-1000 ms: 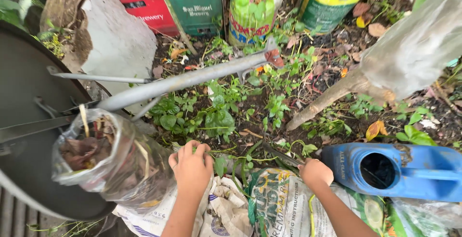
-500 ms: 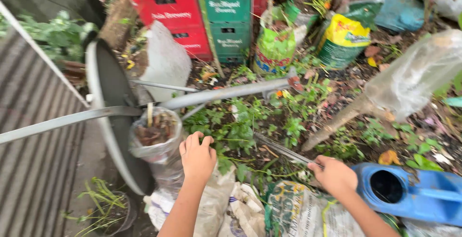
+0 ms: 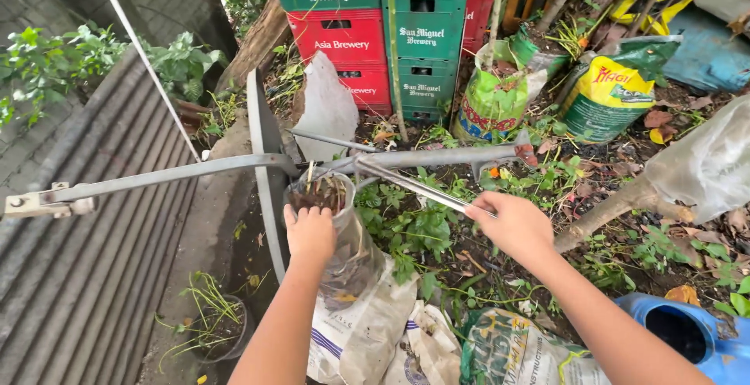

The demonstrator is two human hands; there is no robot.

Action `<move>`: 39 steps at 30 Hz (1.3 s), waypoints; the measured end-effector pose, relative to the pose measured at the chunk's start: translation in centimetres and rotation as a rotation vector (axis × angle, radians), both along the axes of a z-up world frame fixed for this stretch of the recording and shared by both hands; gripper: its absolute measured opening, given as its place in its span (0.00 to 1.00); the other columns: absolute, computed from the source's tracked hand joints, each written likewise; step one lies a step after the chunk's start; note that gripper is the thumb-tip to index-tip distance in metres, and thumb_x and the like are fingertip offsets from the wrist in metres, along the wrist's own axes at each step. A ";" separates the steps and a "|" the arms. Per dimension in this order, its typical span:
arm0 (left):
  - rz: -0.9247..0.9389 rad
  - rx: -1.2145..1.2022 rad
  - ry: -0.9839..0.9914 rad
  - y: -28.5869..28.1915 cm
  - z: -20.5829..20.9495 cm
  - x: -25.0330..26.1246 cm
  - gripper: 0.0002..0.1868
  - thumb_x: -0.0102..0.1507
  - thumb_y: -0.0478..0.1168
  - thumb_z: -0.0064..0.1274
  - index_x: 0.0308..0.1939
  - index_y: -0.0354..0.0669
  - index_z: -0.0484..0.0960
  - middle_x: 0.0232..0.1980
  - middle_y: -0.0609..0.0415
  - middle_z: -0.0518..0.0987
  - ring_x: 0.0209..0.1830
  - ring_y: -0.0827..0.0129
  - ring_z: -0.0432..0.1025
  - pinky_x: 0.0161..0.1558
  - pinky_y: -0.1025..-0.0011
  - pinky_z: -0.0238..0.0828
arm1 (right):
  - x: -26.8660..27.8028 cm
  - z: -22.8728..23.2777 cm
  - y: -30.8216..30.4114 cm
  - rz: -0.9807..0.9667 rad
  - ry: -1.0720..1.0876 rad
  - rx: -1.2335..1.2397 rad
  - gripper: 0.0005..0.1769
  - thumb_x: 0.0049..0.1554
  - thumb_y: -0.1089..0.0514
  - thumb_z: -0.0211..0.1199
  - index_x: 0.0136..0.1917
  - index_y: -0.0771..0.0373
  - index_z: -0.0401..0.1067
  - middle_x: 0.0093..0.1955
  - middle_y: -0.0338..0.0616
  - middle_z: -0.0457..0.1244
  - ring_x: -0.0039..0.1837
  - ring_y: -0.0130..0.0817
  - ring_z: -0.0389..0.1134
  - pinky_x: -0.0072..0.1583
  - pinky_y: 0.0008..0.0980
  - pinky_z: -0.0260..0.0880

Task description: Clearing leaves and garden debris from a backyard area using hands and tongs.

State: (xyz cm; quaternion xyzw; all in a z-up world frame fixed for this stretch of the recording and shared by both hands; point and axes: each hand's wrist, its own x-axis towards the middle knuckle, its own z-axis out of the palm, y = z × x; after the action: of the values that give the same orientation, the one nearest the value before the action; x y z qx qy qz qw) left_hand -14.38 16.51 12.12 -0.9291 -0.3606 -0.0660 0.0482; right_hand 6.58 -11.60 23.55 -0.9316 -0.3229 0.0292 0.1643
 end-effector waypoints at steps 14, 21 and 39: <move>-0.158 0.067 0.088 1.1 -0.7 -3.1 0.13 0.63 0.38 0.49 0.50 0.62 0.77 0.43 0.59 0.80 0.50 0.61 0.75 0.58 0.51 0.63 | -4.8 4.7 15.1 0.340 -0.307 -0.420 0.20 0.57 0.36 0.65 0.47 0.53 0.82 0.47 0.44 0.72 0.52 0.43 0.74 0.52 0.43 0.74; -0.105 0.073 0.073 1.9 -0.6 -4.5 0.16 0.64 0.38 0.47 0.53 0.65 0.75 0.42 0.58 0.82 0.49 0.60 0.76 0.61 0.50 0.62 | -5.0 7.7 15.6 0.570 -0.411 -0.595 0.22 0.53 0.35 0.67 0.52 0.50 0.80 0.47 0.40 0.71 0.54 0.40 0.74 0.54 0.43 0.74; -0.267 0.148 -0.210 -1.1 2.3 -0.1 0.17 0.59 0.42 0.55 0.53 0.57 0.78 0.46 0.56 0.77 0.49 0.59 0.73 0.51 0.53 0.64 | 10.9 2.9 -2.9 0.113 -0.049 -0.720 0.39 0.48 0.19 0.61 0.62 0.42 0.78 0.60 0.42 0.72 0.64 0.43 0.72 0.66 0.44 0.70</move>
State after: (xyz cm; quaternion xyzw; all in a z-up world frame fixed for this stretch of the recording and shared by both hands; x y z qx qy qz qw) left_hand -14.43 15.46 14.45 -0.9507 -0.2312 -0.1947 0.0693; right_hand 17.52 -14.53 26.44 -0.9109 -0.3467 0.1279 -0.1837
